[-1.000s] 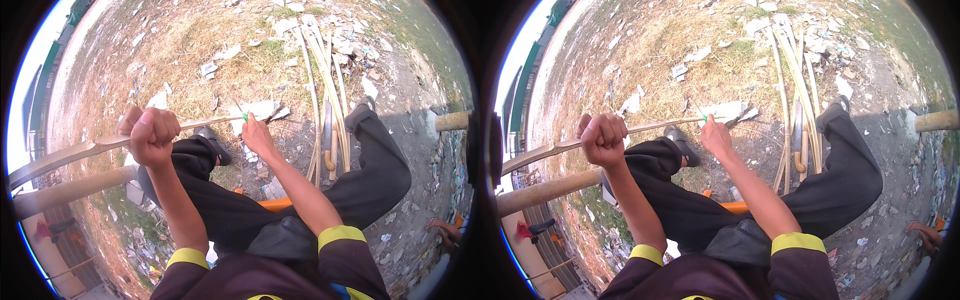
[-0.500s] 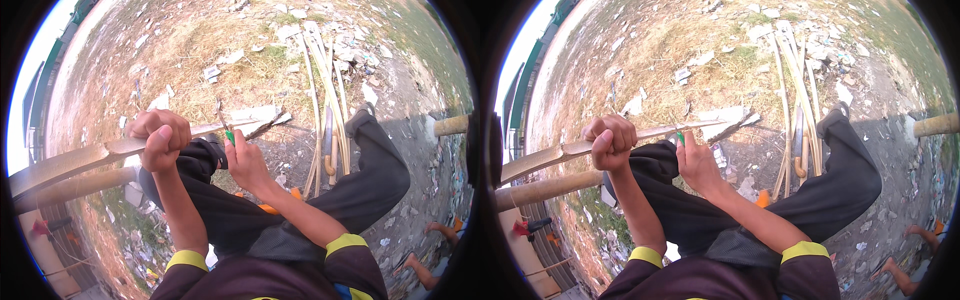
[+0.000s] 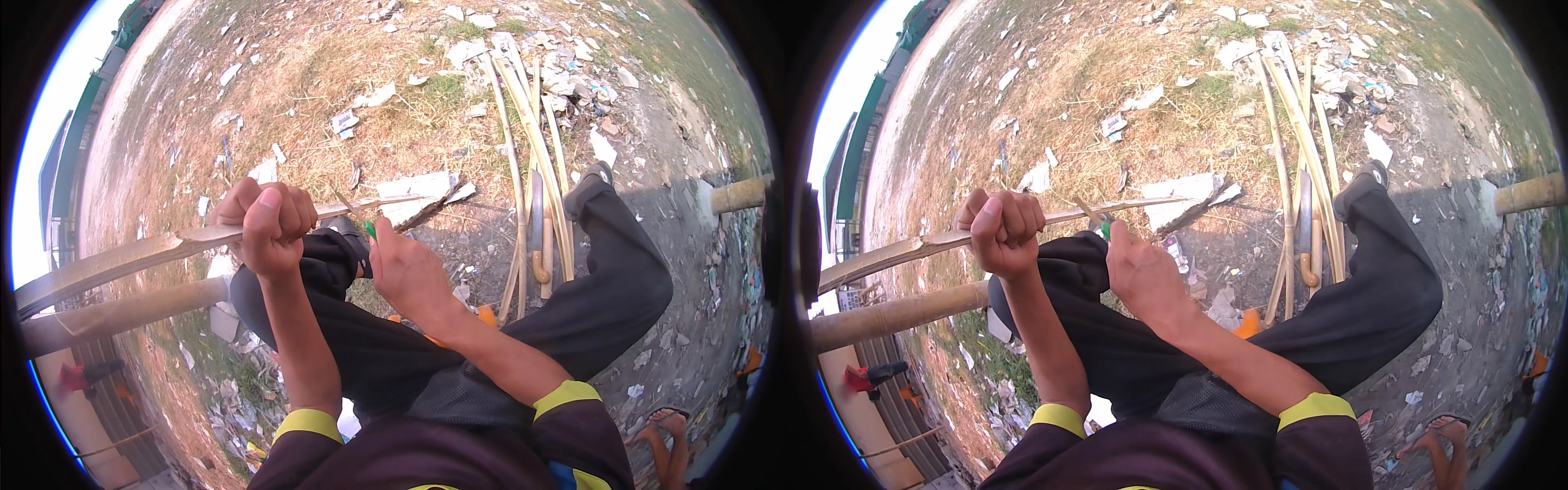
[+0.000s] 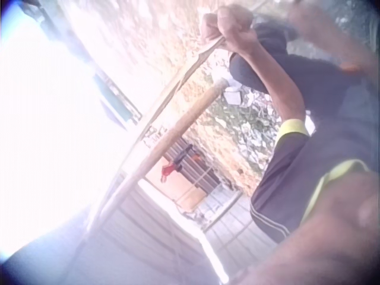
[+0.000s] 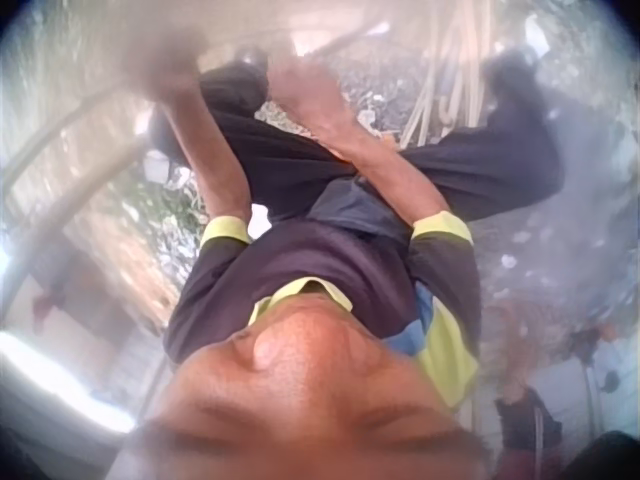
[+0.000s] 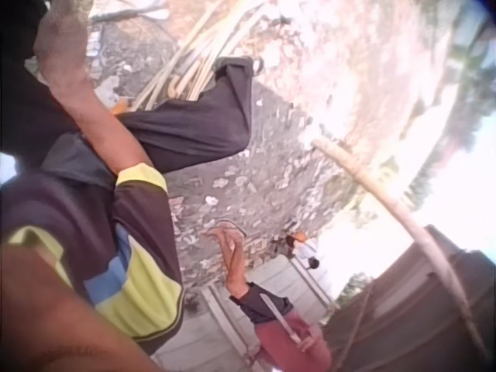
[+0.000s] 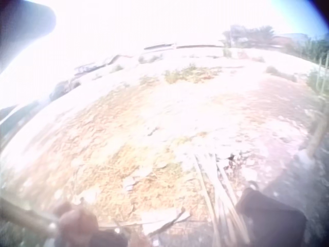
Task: The person sits on a low stool and repeatedly scrapes a long, thin metal strip with a small green-handled tool. They hold the strip with their left hand and scrape along its length with their right hand, occasionally adjusting their grip. The task continues without visible completion.
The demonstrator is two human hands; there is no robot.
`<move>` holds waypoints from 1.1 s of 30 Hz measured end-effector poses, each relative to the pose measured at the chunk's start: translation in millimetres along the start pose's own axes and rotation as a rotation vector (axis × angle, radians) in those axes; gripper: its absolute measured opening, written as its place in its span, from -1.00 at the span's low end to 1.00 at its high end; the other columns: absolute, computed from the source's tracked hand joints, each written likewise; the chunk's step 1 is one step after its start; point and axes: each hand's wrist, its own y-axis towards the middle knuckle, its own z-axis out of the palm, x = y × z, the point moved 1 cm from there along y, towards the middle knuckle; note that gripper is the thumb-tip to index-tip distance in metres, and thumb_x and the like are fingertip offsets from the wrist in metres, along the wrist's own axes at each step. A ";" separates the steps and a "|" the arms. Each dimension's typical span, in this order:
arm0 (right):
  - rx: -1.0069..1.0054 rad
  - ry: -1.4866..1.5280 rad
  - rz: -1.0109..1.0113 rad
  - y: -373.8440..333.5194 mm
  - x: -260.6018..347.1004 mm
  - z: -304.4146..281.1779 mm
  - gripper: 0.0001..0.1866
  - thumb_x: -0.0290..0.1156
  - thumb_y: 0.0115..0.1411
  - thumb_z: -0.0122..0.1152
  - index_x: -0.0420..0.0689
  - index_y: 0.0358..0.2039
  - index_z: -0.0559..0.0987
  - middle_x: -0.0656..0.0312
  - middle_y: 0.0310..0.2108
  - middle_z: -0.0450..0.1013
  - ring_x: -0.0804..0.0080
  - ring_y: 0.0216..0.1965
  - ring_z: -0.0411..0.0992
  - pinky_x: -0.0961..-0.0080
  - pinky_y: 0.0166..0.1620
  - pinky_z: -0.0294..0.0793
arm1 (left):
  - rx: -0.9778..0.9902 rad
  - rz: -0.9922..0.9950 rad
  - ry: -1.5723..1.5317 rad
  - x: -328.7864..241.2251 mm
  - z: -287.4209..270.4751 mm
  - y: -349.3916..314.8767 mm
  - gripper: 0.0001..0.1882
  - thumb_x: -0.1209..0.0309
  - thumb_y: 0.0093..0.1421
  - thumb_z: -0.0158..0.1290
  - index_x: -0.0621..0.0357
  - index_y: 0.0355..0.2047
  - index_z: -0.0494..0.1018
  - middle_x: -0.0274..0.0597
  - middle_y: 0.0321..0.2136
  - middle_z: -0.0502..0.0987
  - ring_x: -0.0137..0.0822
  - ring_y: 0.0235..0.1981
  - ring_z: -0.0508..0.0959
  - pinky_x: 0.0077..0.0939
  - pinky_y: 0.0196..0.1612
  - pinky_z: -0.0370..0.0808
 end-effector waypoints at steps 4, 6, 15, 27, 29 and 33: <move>0.040 -0.046 0.024 1.6 -2.8 -5.8 -0.84 -0.41 0.20 -0.07 -0.24 -0.29 0.30 -0.12 -0.71 0.37 -0.16 -0.60 0.40 0.05 -0.53 0.37 | 0.087 0.006 0.085 1.3 2.3 0.7 -0.70 0.56 0.12 -0.24 0.02 -0.71 0.01 -0.36 -0.90 0.04 -0.56 -0.90 -0.02 -0.60 -0.85 -0.01; 0.074 -0.116 0.059 2.7 -7.3 -8.2 -0.83 -0.40 0.21 -0.08 -0.24 -0.28 0.30 -0.12 -0.71 0.36 -0.15 -0.61 0.39 0.05 -0.54 0.37 | 0.108 0.010 0.096 1.4 3.7 0.2 -0.70 0.56 0.12 -0.25 0.02 -0.72 0.02 -0.36 -0.90 0.05 -0.56 -0.90 -0.01 -0.60 -0.85 0.00; 0.102 -0.139 0.068 2.6 5.5 -18.2 -0.82 -0.37 0.22 -0.09 -0.23 -0.31 0.29 -0.12 -0.73 0.36 -0.16 -0.62 0.40 0.05 -0.54 0.39 | 0.099 -0.005 0.011 1.3 8.1 -1.3 -0.69 0.61 0.07 -0.19 0.09 -0.75 0.04 -0.29 -0.90 0.11 -0.56 -0.88 0.01 -0.57 -0.87 0.01; 0.201 -0.293 0.252 -7.4 -95.7 26.4 -0.80 -0.42 0.20 -0.12 -0.30 -0.25 0.34 -0.23 -0.61 0.41 -0.21 -0.51 0.44 0.00 -0.39 0.43 | -0.025 -0.003 0.039 1.6 6.9 -0.3 -0.68 0.62 0.07 -0.20 0.07 -0.75 0.03 -0.30 -0.91 0.09 -0.55 -0.90 0.00 -0.56 -0.87 0.02; 0.262 -0.455 0.457 -37.9 -192.9 31.7 -0.76 -0.41 0.19 -0.11 -0.33 -0.23 0.37 -0.26 -0.50 0.43 -0.16 -0.39 0.46 0.04 -0.31 0.45 | -0.011 -0.010 0.027 4.3 12.1 1.7 -0.69 0.62 0.07 -0.20 0.07 -0.75 0.04 -0.31 -0.91 0.08 -0.56 -0.90 0.00 -0.57 -0.86 0.02; 0.135 -0.254 0.495 -5.4 -157.3 20.5 -0.71 -0.34 0.21 -0.11 -0.35 -0.24 0.38 -0.20 -0.48 0.46 -0.12 -0.38 0.48 0.07 -0.31 0.46 | 0.017 0.003 0.045 4.5 13.8 -3.9 -0.73 0.62 0.05 -0.21 0.10 -0.74 0.06 -0.30 -0.91 0.09 -0.56 -0.90 0.01 -0.58 -0.87 0.02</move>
